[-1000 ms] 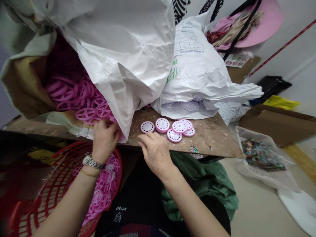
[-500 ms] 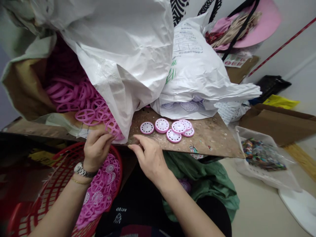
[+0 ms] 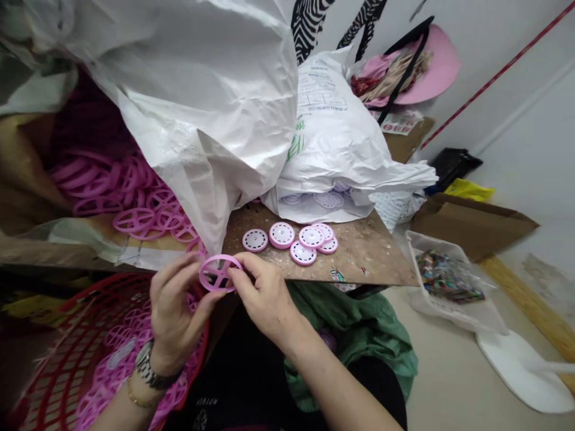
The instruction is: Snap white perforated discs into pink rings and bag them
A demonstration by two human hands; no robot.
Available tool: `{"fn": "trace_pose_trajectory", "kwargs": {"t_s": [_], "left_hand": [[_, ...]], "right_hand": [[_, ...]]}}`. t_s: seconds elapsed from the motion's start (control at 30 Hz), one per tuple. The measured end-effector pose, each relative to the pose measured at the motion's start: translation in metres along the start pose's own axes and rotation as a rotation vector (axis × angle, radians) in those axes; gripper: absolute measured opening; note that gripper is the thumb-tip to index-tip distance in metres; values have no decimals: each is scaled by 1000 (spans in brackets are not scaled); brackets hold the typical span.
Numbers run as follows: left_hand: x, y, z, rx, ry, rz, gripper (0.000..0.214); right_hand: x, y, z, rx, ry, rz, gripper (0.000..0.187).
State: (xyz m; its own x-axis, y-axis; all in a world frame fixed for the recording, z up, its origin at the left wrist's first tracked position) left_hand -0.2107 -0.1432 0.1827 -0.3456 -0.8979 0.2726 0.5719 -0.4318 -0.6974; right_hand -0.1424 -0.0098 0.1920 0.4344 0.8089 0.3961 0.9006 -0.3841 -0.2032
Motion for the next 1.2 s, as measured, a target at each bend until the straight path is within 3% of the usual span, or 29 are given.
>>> {"fn": "trace_pose_trajectory", "kwargs": {"t_s": [0.1, 0.17, 0.23, 0.37, 0.5, 0.63, 0.83, 1.07, 1.2], "left_hand": [[-25, -5, -17, 456, 322, -112, 27], [-41, -5, -23, 659, 519, -168, 20], [-51, -5, -26, 759, 651, -165, 23], [-64, -1, -33, 883, 749, -176, 28], [-72, 4, -36, 929, 800, -202, 32], [-80, 11, -38, 973, 854, -201, 39], [-87, 18, -42, 1032, 866, -250, 47], [-86, 14, -40, 1026, 875, -228, 39], [-90, 10, -37, 1006, 904, -222, 36]], "right_hand": [[13, -1, -2, 27, 52, -85, 22], [30, -9, 4, 9, 132, -110, 28], [60, -25, 21, -45, 306, -28, 36], [137, -67, 66, -168, 943, 274, 25], [184, -104, 115, -448, 1197, 313, 41], [197, -127, 141, -600, 1166, 311, 54], [199, -131, 151, -604, 1128, 369, 62], [207, -111, 139, -422, 1042, 526, 24], [213, -104, 131, -322, 889, 579, 16]]}}
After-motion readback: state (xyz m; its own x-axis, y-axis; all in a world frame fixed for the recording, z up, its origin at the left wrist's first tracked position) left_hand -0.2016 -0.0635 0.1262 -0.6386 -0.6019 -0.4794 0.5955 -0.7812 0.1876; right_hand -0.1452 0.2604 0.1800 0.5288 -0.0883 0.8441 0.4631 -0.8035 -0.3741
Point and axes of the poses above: each hand's wrist, its own y-axis away from the middle knuckle, its own x-axis out of the back of the hand, z = x × y, the point moved 6 cm from there along -y, towards the middle knuckle, and after that the axes turned 12 degrees about y, right-handed, at the moved point
